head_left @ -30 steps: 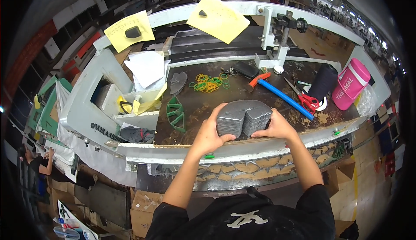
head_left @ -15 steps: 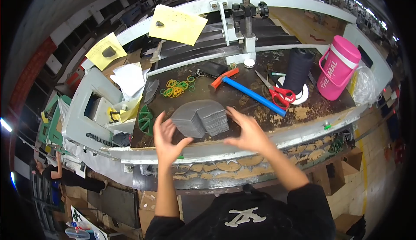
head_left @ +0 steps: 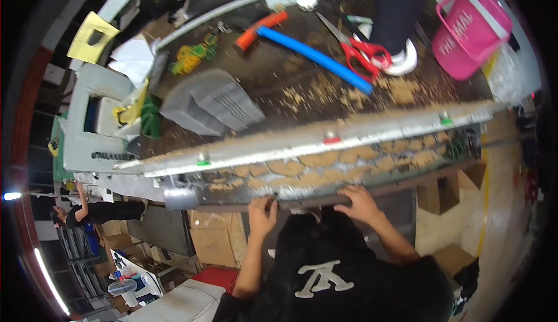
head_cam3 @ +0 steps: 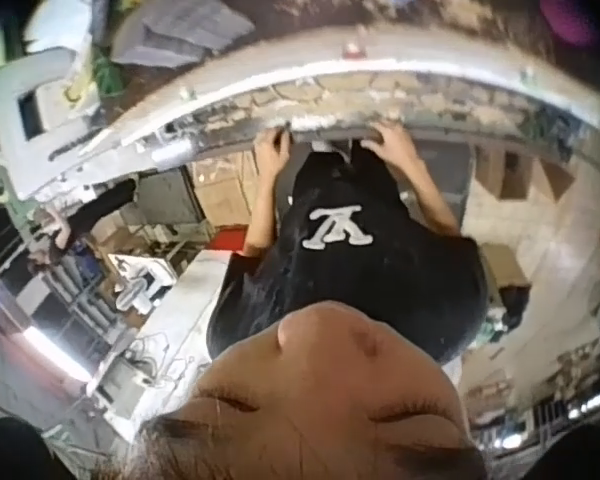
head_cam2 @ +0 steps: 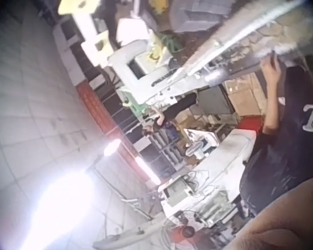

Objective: Sort and stack small cut-out shoe components from a production line conveyor.

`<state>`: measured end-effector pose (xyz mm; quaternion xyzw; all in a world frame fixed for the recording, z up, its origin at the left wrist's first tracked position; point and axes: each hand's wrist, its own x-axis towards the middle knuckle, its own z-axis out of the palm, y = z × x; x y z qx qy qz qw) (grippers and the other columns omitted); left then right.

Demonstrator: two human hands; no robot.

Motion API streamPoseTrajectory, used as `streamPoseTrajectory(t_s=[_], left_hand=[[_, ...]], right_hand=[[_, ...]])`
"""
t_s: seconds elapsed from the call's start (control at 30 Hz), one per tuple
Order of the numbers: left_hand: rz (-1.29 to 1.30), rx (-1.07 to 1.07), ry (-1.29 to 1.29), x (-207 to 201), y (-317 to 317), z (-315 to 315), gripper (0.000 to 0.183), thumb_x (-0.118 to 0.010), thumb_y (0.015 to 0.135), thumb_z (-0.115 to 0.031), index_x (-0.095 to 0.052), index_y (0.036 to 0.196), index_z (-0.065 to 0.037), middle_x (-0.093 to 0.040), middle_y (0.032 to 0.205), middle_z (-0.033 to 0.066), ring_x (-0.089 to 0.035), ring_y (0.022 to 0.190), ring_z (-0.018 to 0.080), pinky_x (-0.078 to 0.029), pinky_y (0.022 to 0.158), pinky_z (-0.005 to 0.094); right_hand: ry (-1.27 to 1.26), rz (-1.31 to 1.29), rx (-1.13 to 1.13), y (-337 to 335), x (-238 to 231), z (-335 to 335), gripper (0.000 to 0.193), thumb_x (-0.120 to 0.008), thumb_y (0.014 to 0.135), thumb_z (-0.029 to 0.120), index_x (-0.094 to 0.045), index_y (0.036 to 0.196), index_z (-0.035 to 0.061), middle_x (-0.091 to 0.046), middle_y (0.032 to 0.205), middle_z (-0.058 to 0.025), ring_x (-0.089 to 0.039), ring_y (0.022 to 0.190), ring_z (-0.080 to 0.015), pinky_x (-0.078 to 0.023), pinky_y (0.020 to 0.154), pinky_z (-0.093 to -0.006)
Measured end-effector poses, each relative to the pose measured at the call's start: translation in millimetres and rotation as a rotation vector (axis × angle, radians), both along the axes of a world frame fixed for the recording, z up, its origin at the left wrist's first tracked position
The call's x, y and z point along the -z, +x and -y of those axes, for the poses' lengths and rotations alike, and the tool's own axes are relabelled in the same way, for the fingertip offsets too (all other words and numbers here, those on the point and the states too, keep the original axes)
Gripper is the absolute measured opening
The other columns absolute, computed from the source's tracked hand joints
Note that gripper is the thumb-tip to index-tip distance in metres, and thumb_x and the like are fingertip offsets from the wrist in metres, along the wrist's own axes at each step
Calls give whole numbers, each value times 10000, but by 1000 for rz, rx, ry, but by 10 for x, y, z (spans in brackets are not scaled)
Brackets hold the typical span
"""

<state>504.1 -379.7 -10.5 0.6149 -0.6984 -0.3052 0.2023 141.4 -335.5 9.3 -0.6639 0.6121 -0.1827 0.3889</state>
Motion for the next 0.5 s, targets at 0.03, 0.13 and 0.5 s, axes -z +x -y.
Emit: streamPoseTrajectory(t_s=[0.03, 0.13, 0.5], left_hand=[[58, 8, -26, -2, -29, -15, 196, -757, 932, -239, -757, 1024, -65, -667, 916, 176, -609, 911, 386, -460, 852, 490], [133, 76, -69, 5, -63, -58, 300, -815, 900, -361, -777, 1021, -89, -618, 931, 170, -579, 933, 387, -454, 849, 490], [-16, -10, -115, 155, 76, -758, 263, -839, 889, -326, -781, 808, -83, -662, 789, 121, -641, 830, 357, -497, 784, 471]], right_hand=[[47, 21, 6, -18, 19, 3, 516, -914, 789, 369, -744, 1146, 38, -712, 1142, -178, -655, 1127, -408, -514, 1009, -490], [1, -88, 77, 163, -107, -55, 556, -936, 747, 358, -724, 1132, 19, -698, 1098, -175, -643, 1120, -412, -496, 1014, -498], [-87, -170, 146, 332, -62, -881, 470, -922, 791, 422, -698, 915, 29, -693, 934, -159, -677, 983, -371, -511, 911, -456]])
